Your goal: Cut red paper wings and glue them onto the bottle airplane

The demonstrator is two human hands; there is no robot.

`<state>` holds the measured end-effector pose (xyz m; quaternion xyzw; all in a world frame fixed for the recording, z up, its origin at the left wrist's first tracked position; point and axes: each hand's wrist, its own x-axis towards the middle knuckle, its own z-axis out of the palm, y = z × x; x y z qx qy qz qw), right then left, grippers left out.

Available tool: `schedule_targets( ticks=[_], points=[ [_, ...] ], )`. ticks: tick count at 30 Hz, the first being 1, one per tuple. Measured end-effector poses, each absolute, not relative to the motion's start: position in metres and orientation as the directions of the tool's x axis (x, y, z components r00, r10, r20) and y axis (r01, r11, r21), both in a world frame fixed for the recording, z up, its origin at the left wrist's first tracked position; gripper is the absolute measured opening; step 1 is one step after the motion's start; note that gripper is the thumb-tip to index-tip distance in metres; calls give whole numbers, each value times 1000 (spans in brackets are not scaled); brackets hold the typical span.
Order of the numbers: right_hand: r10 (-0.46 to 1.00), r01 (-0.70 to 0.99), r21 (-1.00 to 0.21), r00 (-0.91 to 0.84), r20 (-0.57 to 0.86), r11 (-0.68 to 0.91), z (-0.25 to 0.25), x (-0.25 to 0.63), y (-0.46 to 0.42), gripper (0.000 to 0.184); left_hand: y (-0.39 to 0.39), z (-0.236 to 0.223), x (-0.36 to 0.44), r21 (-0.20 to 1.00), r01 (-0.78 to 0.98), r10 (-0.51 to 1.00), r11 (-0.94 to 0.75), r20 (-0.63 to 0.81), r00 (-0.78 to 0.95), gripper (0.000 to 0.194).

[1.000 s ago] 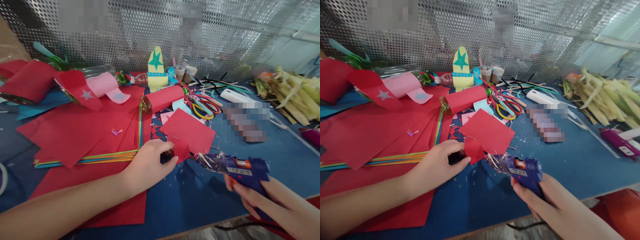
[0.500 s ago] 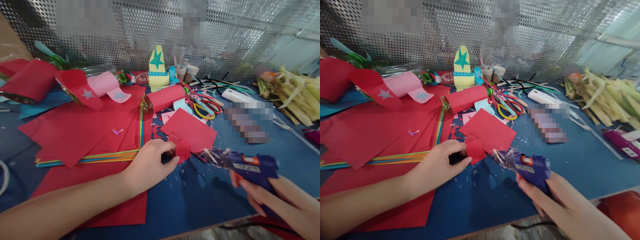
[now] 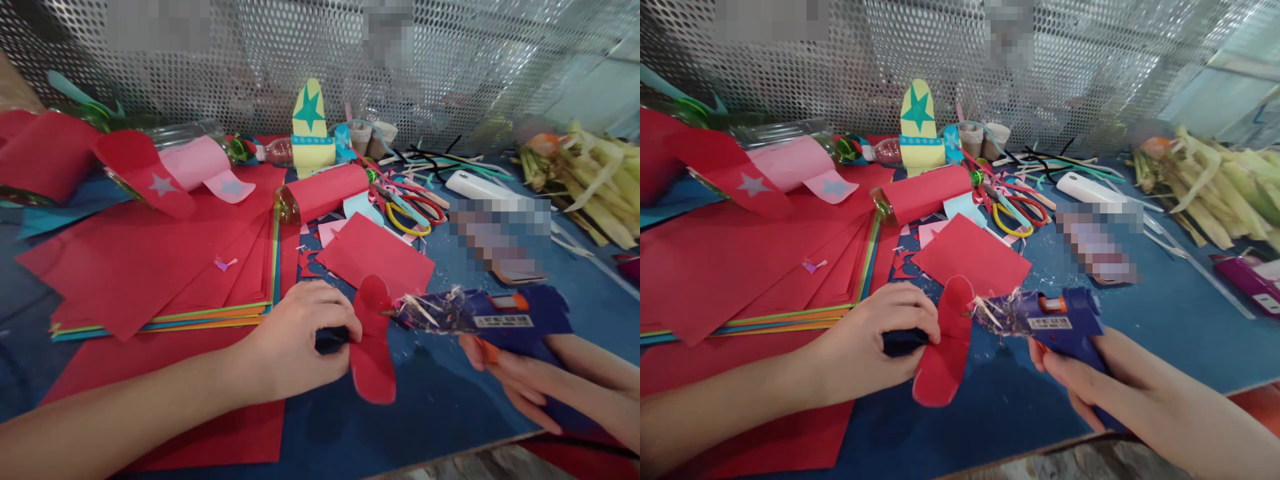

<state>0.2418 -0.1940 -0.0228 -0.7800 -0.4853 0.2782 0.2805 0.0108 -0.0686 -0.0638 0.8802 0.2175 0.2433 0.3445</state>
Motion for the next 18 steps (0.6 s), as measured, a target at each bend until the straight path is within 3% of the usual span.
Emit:
schedule_targets(
  ticks=[4,8,18],
  points=[
    [893,625,-638,310,-327,-451,-16,254,-195,44,-67,-62,8,716,237,532,-657,218,818,22],
    [907,715,-605,99,-410,-351,-31,275,-192,43,-67,-62,7,728,236,531,-643,202,823,20],
    [872,748,-543,96,-481,-381,-29,267,-175,47,-65,-62,8,740,239,536,-629,190,823,18]
  ],
)
